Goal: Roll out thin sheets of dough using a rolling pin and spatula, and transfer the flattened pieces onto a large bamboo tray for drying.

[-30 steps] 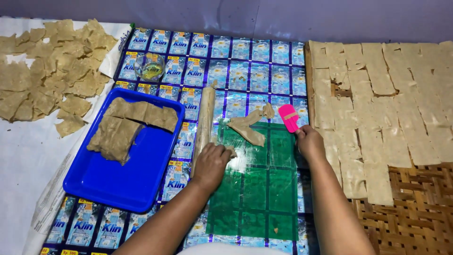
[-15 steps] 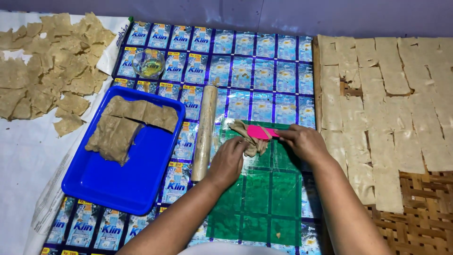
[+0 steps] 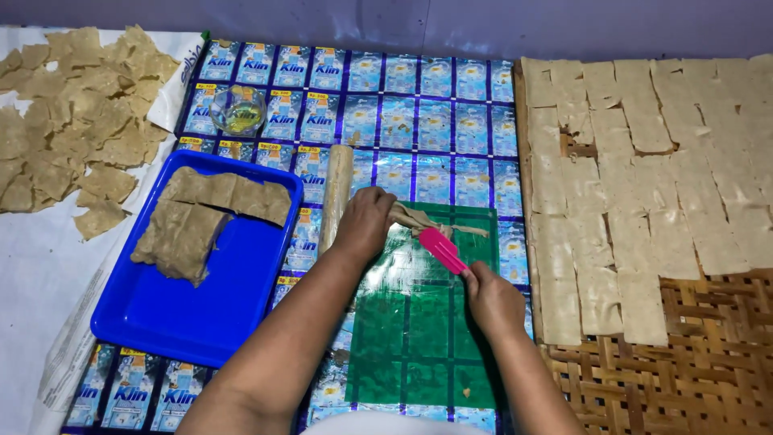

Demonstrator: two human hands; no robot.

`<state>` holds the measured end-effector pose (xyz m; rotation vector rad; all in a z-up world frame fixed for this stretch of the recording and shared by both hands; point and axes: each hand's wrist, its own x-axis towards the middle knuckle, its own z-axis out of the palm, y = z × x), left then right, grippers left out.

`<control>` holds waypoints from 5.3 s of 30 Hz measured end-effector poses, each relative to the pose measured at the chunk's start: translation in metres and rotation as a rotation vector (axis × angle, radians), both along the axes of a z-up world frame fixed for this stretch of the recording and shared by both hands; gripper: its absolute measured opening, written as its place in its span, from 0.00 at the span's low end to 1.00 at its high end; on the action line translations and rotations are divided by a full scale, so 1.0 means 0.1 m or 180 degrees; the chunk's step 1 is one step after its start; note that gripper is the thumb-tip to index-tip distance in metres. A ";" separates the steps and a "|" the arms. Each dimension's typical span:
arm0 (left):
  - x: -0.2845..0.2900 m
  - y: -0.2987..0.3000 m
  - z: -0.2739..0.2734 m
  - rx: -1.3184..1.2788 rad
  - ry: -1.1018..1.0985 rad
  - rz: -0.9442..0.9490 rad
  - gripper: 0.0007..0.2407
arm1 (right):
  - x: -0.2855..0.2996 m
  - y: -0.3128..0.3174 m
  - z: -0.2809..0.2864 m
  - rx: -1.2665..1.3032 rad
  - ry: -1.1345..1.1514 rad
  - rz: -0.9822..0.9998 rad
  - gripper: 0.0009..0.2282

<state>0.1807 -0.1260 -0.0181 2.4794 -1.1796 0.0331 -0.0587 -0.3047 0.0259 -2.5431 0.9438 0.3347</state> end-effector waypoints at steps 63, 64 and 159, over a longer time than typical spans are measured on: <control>-0.71 0.07 0.64 0.0349 0.0513 0.0349 0.30 | -0.36 0.50 -0.09 -0.0094 -0.1787 0.0088 0.25; -0.67 0.23 0.53 0.0348 0.0510 0.0348 0.30 | -0.48 0.60 -0.11 -0.0096 -0.1790 0.0088 0.25; -0.73 0.32 0.57 0.0302 0.0167 0.0259 0.23 | 0.39 -0.07 -0.25 -0.1251 -0.1352 0.1103 0.33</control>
